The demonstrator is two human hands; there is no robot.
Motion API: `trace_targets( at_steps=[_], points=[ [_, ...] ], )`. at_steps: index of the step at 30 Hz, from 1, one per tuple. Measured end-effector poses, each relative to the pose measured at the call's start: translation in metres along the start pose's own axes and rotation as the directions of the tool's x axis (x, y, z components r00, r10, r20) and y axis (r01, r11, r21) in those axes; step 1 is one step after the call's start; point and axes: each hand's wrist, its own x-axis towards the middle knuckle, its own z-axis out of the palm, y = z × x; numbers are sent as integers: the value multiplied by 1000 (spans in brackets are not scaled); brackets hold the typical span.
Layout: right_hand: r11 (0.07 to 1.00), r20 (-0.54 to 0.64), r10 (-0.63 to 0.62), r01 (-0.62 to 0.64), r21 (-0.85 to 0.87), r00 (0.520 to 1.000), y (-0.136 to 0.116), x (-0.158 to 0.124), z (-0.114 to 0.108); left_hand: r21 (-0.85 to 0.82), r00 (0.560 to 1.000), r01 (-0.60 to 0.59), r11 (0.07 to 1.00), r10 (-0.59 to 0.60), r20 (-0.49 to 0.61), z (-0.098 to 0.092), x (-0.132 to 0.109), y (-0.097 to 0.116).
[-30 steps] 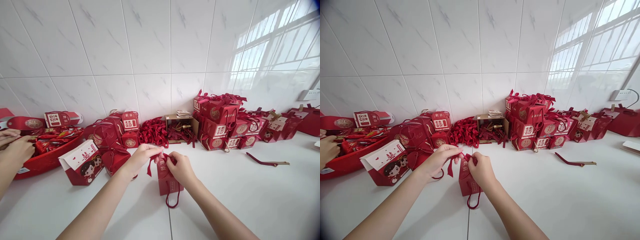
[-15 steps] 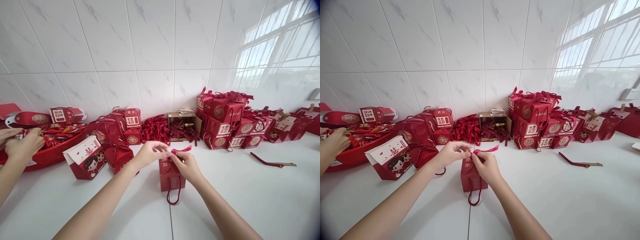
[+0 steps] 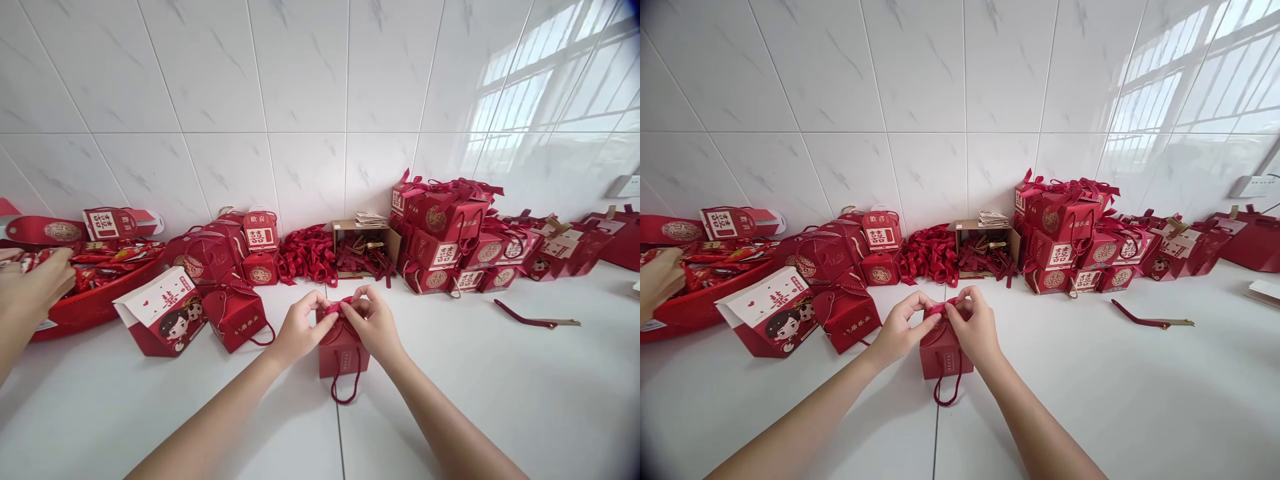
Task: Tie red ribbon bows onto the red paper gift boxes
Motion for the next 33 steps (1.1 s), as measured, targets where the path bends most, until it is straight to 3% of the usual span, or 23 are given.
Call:
trace_targets(
  at_steps=[8, 13, 16, 19, 22, 26, 29, 33],
  points=[
    [945, 19, -157, 156, -288, 987, 0, -4, -4, 75, 988, -12, 997, 23, -150, 10, 0, -10],
    [938, 1, -103, 98, -333, 995, 3, -4, -4, 82, 989, -21, 996, 33, -147, 8, 1, -12],
    [973, 24, 70, -62, -224, 997, 1, -5, -5, 92, 990, -27, 995, 39, -134, 6, 0, -12],
    [980, 184, 200, -200, -20, 962, -2, -5, -8, 33, 997, 0, 999, 2, -75, 6, 1, -11],
    [967, 222, 220, -243, 83, 950, -2, -6, -7, -63, 997, 10, 998, -15, -78, 7, 4, -13],
    [965, 136, 197, -216, 145, 971, 4, -6, -3, 33, 964, 29, 999, -19, -264, 6, 5, -16],
    [966, 123, 177, -196, 167, 977, 8, -6, 0, 140, 980, 81, 987, -54, -190, 4, 2, -16],
    [965, 138, 189, -210, 160, 972, 7, -7, 1, 70, 985, 153, 986, -147, -85, 3, 1, -16]
  ],
)
